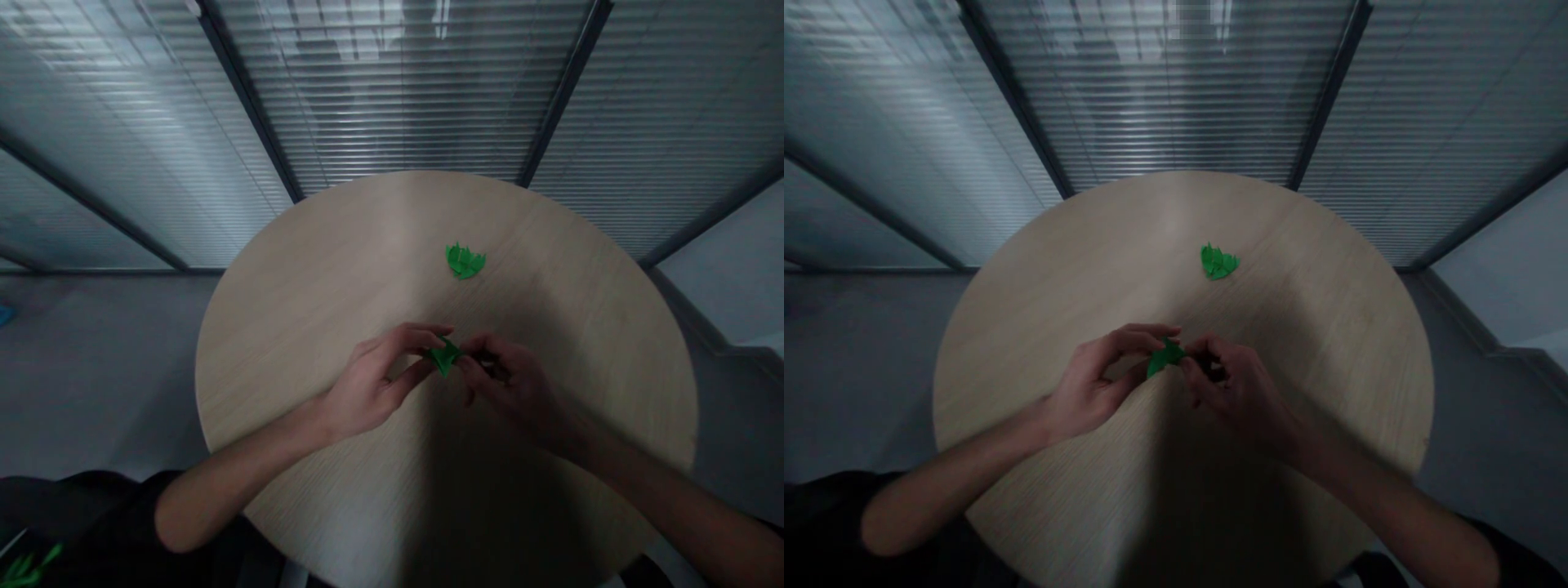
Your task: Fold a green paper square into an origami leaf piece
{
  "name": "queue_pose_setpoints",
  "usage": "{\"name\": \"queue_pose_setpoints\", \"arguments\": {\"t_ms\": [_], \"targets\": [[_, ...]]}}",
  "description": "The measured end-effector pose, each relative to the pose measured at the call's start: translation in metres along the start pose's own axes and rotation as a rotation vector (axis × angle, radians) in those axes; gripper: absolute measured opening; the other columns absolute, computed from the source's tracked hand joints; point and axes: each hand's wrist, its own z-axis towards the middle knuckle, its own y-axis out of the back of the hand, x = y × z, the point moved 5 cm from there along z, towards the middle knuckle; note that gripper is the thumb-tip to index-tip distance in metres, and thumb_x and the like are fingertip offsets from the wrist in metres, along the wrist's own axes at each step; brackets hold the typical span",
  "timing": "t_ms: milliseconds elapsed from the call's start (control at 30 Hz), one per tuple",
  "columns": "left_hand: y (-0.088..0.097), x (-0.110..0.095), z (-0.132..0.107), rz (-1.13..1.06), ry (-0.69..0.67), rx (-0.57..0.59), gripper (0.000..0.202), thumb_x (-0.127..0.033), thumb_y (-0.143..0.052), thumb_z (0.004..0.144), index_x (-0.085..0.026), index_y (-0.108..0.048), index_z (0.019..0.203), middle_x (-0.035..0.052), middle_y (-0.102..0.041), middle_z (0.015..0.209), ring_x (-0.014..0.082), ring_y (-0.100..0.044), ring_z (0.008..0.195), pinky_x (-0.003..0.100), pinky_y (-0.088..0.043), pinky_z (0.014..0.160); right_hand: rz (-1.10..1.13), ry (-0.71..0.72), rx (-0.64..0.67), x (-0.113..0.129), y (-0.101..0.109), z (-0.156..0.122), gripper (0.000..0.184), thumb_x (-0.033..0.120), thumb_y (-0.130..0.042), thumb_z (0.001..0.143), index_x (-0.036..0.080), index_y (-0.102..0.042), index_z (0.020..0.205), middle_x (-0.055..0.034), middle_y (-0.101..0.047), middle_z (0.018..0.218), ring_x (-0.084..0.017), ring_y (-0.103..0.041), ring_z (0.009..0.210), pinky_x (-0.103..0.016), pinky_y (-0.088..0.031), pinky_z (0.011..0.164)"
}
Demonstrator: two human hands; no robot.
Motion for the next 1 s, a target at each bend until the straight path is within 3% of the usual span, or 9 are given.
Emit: {"name": "queue_pose_setpoints", "arguments": {"t_ms": [167,433,667,1000], "targets": [[0.0004,-0.0036,0.0006,0.049,-0.072,-0.013,0.013,-0.012,-0.058,0.102,-0.017,-0.062,0.113,0.0146,-0.073,0.131,0.0207,-0.074,0.116,0.037,-0.063,0.096,-0.037,0.006,0.022,0.0022,-0.0014,0.0004,0.023,0.038,-0.06,0.102,0.017,-0.07,0.102,0.0016,-0.066,0.07,-0.011,-0.066,0.057,-0.02,-0.051,0.053],[-0.002,-0.0034,-0.0013,0.048,-0.07,-0.013,0.012,-0.011,-0.059,0.102,-0.017,-0.064,0.111,0.0137,-0.073,0.132,0.0205,-0.074,0.116,0.037,-0.063,0.097,0.057,-0.003,-0.011,0.0041,-0.0015,0.0015,0.025,0.041,-0.065,0.099,0.018,-0.07,0.091,0.003,-0.06,0.065,-0.01,-0.06,0.053,-0.022,-0.05,0.05],[-0.0036,-0.0036,-0.0017,0.054,-0.061,0.012,0.013,-0.012,-0.058,0.102,-0.018,-0.064,0.112,0.0132,-0.072,0.134,0.0215,-0.074,0.118,0.037,-0.063,0.097,0.039,0.0,0.003,0.0081,-0.0016,0.0005,0.025,0.04,-0.064,0.099,0.017,-0.07,0.092,0.0034,-0.06,0.06,-0.01,-0.058,0.05,-0.02,-0.046,0.046],[-0.0018,-0.0042,-0.0016,0.06,-0.061,-0.024,0.012,-0.011,-0.059,0.101,-0.016,-0.064,0.112,0.0146,-0.073,0.131,0.0209,-0.075,0.115,0.036,-0.064,0.096,0.106,-0.031,-0.002,0.0024,-0.0025,0.0018,0.031,0.048,-0.07,0.095,0.018,-0.076,0.097,0.002,-0.063,0.064,-0.01,-0.06,0.05,-0.021,-0.053,0.047]]}}
